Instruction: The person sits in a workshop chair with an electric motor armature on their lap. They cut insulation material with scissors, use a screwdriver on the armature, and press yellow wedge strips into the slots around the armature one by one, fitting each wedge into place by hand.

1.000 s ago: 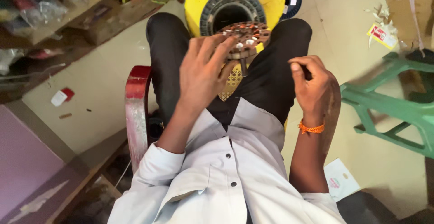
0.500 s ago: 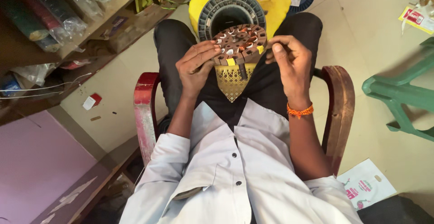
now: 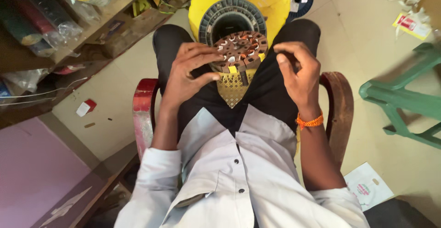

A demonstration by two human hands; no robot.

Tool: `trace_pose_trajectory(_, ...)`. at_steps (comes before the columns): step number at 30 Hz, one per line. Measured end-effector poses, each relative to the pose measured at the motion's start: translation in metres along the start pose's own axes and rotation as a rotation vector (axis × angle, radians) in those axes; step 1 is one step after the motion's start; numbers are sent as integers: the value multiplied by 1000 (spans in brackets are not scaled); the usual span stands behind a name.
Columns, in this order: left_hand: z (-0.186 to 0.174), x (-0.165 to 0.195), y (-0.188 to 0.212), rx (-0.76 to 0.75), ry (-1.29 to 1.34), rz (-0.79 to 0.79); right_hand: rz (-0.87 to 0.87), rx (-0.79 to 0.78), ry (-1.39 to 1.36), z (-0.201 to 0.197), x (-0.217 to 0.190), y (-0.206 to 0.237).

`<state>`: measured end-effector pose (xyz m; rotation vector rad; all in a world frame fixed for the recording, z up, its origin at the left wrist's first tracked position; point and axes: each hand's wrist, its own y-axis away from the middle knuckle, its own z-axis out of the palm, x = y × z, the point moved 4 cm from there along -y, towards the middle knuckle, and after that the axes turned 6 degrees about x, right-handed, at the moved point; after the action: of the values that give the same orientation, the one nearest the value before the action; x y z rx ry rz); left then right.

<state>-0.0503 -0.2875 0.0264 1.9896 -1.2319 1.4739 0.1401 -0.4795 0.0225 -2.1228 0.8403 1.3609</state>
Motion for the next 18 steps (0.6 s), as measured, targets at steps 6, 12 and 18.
trace_pose_trajectory(6, -1, 38, -40, -197, -242, 112, -172, -175, 101, -3, -7, -15)
trace_pose_trajectory(12, 35, 51, -66, -356, -333, 79, -323, -330, 115, 8, 6, -39)
trace_pose_trajectory(18, 55, 67, -62, -287, -446, 149, -159, -435, 171, 8, 21, -48)
